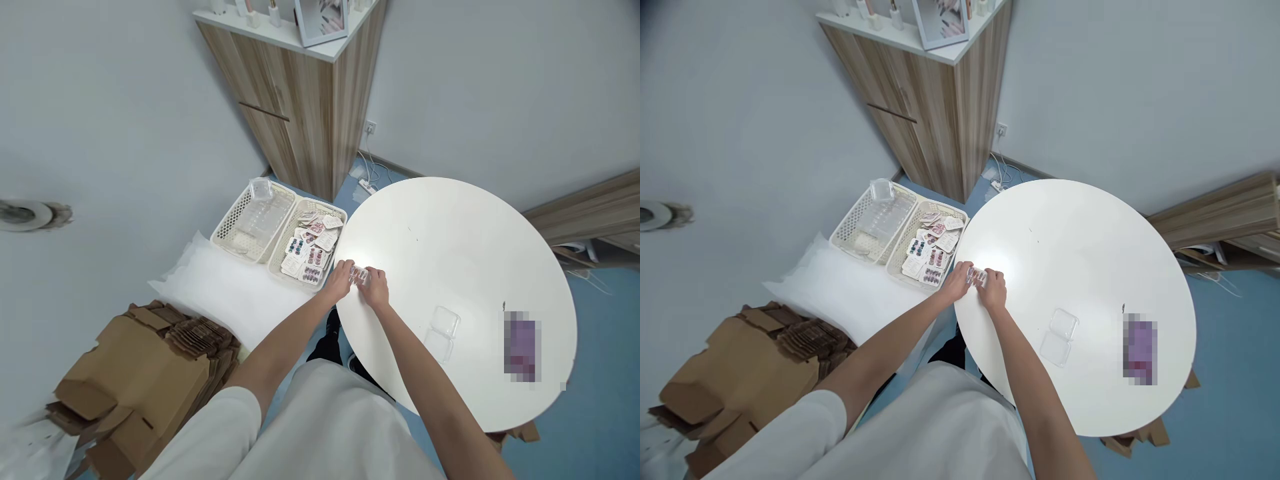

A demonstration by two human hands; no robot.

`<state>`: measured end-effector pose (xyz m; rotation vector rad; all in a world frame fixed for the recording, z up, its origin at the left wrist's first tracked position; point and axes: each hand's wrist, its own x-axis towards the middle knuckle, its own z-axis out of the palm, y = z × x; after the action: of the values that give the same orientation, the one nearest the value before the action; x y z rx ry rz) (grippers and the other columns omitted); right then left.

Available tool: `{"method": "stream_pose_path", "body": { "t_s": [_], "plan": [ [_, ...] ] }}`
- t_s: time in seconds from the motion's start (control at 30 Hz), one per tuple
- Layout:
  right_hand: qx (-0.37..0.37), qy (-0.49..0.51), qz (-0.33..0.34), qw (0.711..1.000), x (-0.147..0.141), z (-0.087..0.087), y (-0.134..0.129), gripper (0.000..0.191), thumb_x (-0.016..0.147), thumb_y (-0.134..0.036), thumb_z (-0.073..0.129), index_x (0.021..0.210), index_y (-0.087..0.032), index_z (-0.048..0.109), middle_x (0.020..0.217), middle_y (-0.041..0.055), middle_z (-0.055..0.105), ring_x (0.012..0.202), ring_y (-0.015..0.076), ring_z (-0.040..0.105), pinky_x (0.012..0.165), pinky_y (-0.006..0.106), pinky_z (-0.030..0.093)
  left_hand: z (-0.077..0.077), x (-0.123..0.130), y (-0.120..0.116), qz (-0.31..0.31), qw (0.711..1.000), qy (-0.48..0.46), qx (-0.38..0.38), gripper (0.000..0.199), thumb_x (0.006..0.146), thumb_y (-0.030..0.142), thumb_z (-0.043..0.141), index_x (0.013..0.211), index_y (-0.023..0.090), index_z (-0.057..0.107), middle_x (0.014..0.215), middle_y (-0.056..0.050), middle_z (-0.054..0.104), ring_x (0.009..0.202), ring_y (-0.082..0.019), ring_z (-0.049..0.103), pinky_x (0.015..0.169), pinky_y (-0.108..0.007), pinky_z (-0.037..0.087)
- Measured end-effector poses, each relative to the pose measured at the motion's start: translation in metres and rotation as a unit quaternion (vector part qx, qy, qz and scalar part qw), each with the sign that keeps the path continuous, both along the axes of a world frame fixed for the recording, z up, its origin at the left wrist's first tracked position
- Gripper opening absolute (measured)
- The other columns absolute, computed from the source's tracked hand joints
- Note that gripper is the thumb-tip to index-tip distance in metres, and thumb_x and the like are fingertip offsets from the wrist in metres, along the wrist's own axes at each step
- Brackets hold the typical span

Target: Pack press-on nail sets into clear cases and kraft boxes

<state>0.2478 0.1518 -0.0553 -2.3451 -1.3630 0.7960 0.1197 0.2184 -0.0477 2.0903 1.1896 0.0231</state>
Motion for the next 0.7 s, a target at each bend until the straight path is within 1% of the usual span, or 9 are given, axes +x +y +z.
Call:
{"method": "stream_pose_path", "body": {
  "t_s": [0.13,0.23,0.3,0.4,0.5,0.6,0.7],
  "plan": [
    [0.040,0.071,0.028,0.996,0.003,0.004,-0.013,0.038,0.071,-0.019,0.048,0.109,-0.021,0.046,0.096,0.0048,0.055,0.087,0.0180,0.052,0.077,0.031,0.042,0.003,-0.001,-0.019,0.010,0.998,-0.055,0.029,0.050,0.073,0.008,0.048,0.118,0.023,0.032,0.112,-0.007,0.044,0.102,-0.019,0.047,0.082,-0.031,0.041],
    [0.063,0.140,0.011,0.988,0.010,0.011,-0.031,0.037,0.073,-0.020,0.044,0.110,-0.021,0.046,0.094,0.0033,0.058,0.080,0.0155,0.054,0.076,0.030,0.043,0.009,0.002,-0.040,-0.004,0.996,-0.087,0.036,0.049,0.075,0.011,0.048,0.120,0.023,0.032,0.112,-0.006,0.046,0.107,-0.020,0.043,0.088,-0.034,0.038],
    [0.074,0.181,-0.011,0.981,0.018,0.018,-0.049,0.039,0.073,-0.023,0.046,0.113,-0.021,0.045,0.091,0.0024,0.057,0.073,0.0136,0.055,0.072,0.030,0.044,0.015,0.005,-0.056,-0.025,0.993,-0.106,0.040,0.055,0.074,0.015,0.051,0.123,0.022,0.029,0.112,-0.007,0.046,0.107,-0.021,0.043,0.090,-0.036,0.037],
    [0.091,0.238,-0.058,0.965,0.037,0.028,-0.083,0.043,0.071,-0.029,0.051,0.112,-0.021,0.043,0.088,0.0008,0.054,0.063,0.0109,0.054,0.066,0.029,0.046,0.025,0.016,-0.080,-0.062,0.990,-0.120,0.026,0.067,0.072,0.019,0.055,0.130,0.021,0.021,0.112,-0.008,0.046,0.105,-0.022,0.044,0.090,-0.037,0.038],
    [0.114,0.286,-0.111,0.945,0.058,0.033,-0.123,0.040,0.069,-0.032,0.054,0.106,-0.021,0.045,0.092,0.0011,0.053,0.063,0.0107,0.057,0.063,0.028,0.046,0.030,0.033,-0.107,-0.099,0.987,-0.123,0.003,0.066,0.075,0.022,0.054,0.131,0.024,0.020,0.110,-0.007,0.047,0.101,-0.021,0.047,0.088,-0.038,0.039],
    [0.138,0.313,-0.150,0.928,0.077,0.033,-0.163,0.038,0.067,-0.034,0.056,0.102,-0.021,0.047,0.095,0.0017,0.053,0.066,0.0116,0.058,0.065,0.029,0.047,0.030,0.053,-0.134,-0.140,0.982,-0.124,-0.011,0.068,0.074,0.022,0.055,0.132,0.025,0.020,0.109,-0.006,0.047,0.096,-0.019,0.049,0.084,-0.036,0.041],
    [0.152,0.313,-0.184,0.919,0.093,0.032,-0.197,0.040,0.067,-0.034,0.057,0.104,-0.021,0.048,0.093,0.0024,0.055,0.066,0.0124,0.059,0.066,0.030,0.047,0.028,0.074,-0.158,-0.182,0.976,-0.121,-0.018,0.072,0.072,0.021,0.057,0.132,0.025,0.019,0.109,-0.006,0.046,0.092,-0.018,0.050,0.083,-0.034,0.042]
  ]
}}
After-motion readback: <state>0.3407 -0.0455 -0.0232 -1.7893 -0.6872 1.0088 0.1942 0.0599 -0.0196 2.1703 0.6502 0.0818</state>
